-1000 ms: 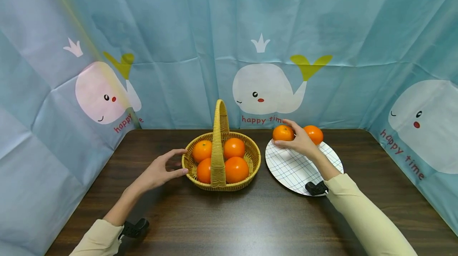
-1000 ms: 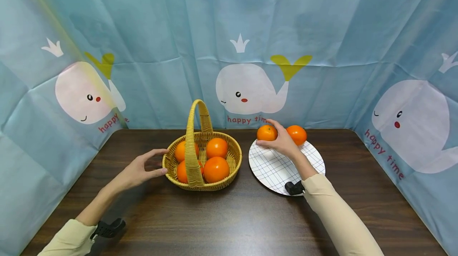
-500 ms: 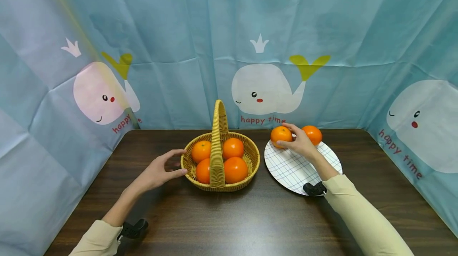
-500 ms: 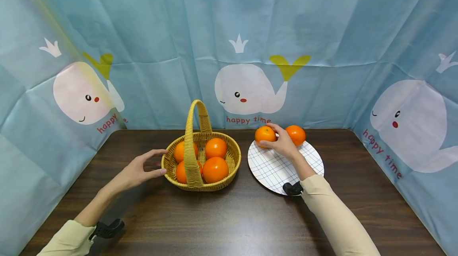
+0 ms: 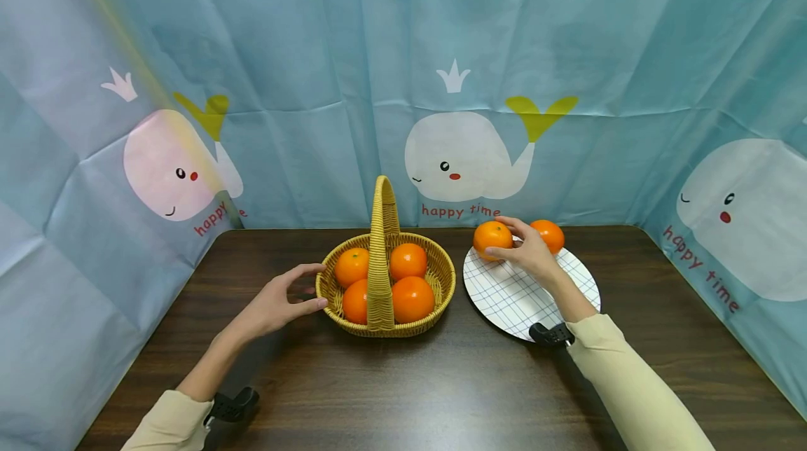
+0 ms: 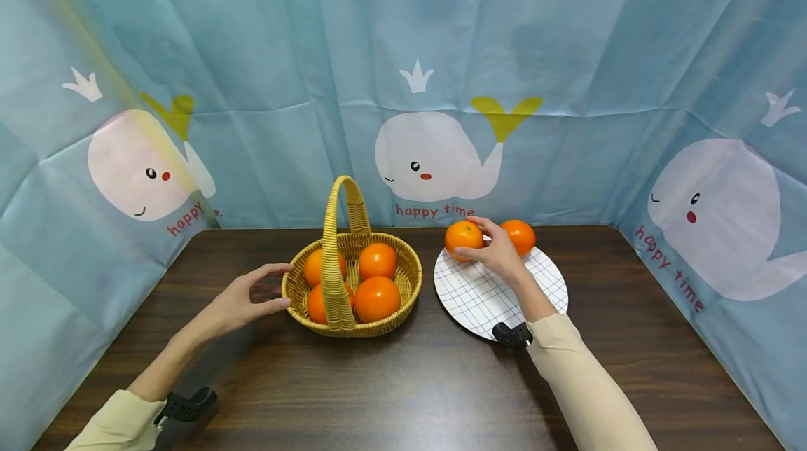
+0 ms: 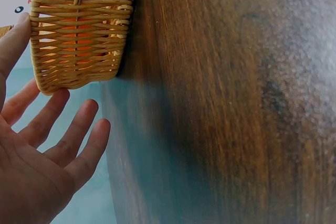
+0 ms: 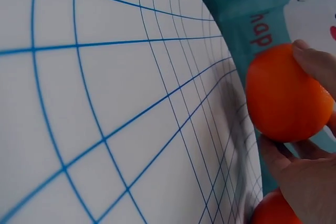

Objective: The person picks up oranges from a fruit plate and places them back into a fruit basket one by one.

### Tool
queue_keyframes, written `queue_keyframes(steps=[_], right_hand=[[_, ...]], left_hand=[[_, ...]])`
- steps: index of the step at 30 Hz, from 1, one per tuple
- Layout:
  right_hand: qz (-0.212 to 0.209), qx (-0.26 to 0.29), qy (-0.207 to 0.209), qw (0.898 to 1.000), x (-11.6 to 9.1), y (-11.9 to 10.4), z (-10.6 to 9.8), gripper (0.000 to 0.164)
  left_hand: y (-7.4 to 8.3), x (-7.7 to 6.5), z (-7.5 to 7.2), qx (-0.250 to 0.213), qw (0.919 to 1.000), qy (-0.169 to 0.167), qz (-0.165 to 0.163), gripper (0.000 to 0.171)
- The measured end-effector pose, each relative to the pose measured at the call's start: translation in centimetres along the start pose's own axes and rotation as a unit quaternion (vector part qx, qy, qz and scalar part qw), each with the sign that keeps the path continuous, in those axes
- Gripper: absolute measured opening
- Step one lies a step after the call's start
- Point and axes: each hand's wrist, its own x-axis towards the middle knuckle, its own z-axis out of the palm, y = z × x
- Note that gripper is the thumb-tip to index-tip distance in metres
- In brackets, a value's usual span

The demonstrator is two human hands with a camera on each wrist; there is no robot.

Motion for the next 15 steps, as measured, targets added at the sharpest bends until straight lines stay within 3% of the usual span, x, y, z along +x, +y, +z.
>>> queue_keyframes(steps=[15], right_hand=[[-0.021,-0.009,-0.012,1.0,-1.5,-0.7,-0.7,0.074]], left_hand=[[0.1,0.0,0.1,-0.01,0.9999,0.001,0.007,0.062]])
